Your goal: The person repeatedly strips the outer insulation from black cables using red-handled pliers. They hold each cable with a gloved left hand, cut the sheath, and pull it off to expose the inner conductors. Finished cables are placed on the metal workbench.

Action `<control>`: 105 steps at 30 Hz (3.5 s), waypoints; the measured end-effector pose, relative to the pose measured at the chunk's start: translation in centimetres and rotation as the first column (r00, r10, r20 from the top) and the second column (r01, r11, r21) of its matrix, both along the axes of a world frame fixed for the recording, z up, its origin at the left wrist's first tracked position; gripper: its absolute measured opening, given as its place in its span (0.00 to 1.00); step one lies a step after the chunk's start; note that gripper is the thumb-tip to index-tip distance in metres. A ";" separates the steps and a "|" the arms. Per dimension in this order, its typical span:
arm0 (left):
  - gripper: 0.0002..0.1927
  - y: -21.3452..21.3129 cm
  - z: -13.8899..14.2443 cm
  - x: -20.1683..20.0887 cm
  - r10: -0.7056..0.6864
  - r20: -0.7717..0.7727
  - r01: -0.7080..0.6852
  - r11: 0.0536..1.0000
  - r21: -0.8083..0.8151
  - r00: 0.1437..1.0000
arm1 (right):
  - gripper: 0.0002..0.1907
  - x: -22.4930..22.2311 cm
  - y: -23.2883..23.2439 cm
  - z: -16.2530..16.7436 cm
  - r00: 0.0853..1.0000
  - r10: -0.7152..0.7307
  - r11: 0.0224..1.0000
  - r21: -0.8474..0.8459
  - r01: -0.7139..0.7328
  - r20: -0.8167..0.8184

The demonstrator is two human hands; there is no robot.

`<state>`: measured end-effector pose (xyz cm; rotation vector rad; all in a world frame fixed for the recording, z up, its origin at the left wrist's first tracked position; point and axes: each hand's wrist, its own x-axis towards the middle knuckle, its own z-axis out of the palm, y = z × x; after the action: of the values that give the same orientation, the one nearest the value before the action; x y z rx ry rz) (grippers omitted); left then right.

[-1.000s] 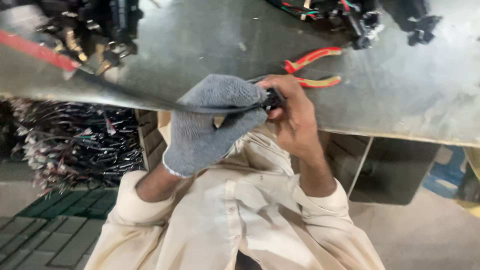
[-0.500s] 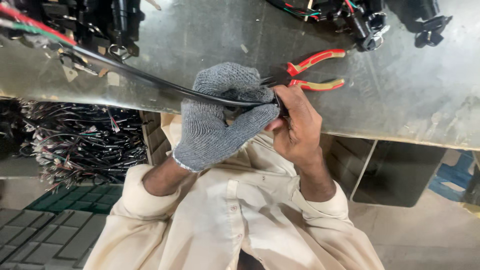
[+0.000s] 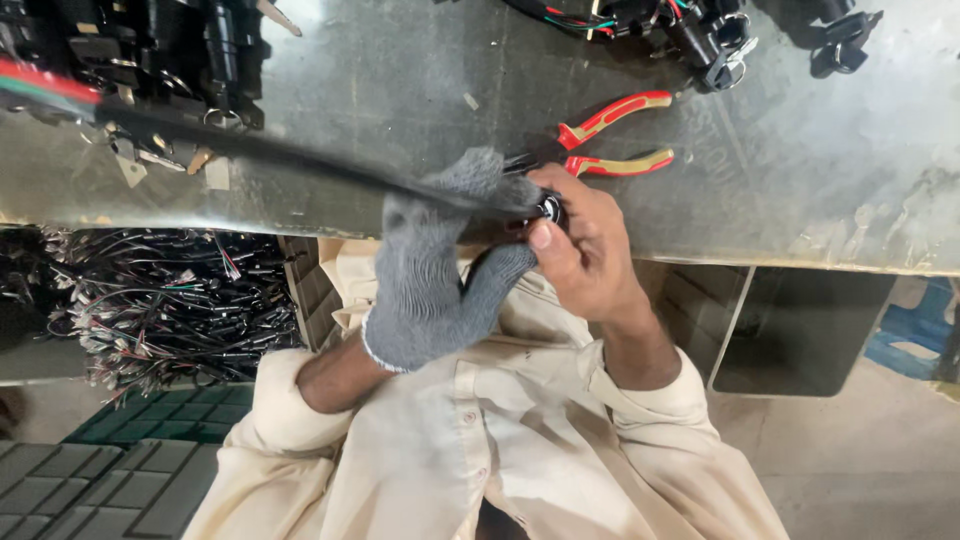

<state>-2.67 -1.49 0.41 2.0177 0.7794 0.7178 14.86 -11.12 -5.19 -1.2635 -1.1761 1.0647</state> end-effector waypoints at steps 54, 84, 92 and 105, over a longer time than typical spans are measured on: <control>0.41 2.6 -1.6 -2.0 -0.403 0.076 0.400 0.833 -0.383 0.912 | 0.15 2.6 0.3 4.4 0.535 -0.144 0.951 0.266 -0.158 0.833; 0.24 4.3 -5.7 -3.6 -0.334 -0.095 0.327 0.941 -0.083 0.938 | 0.04 1.6 4.1 3.4 0.736 0.160 0.984 -0.045 -0.173 0.657; 0.27 4.3 -5.5 -3.9 -0.286 0.051 0.289 0.919 -0.270 0.957 | 0.11 2.1 4.4 5.0 0.683 -0.007 0.957 0.203 -0.207 0.730; 0.26 4.4 -5.8 -4.0 -0.258 0.019 0.257 0.947 -0.195 0.966 | 0.12 2.3 3.0 1.2 0.608 -0.157 0.926 0.330 -0.184 0.778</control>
<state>-6.67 2.87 -5.36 1.8974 0.5522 0.4645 17.15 -8.15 -4.01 -1.4416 -1.9622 0.1705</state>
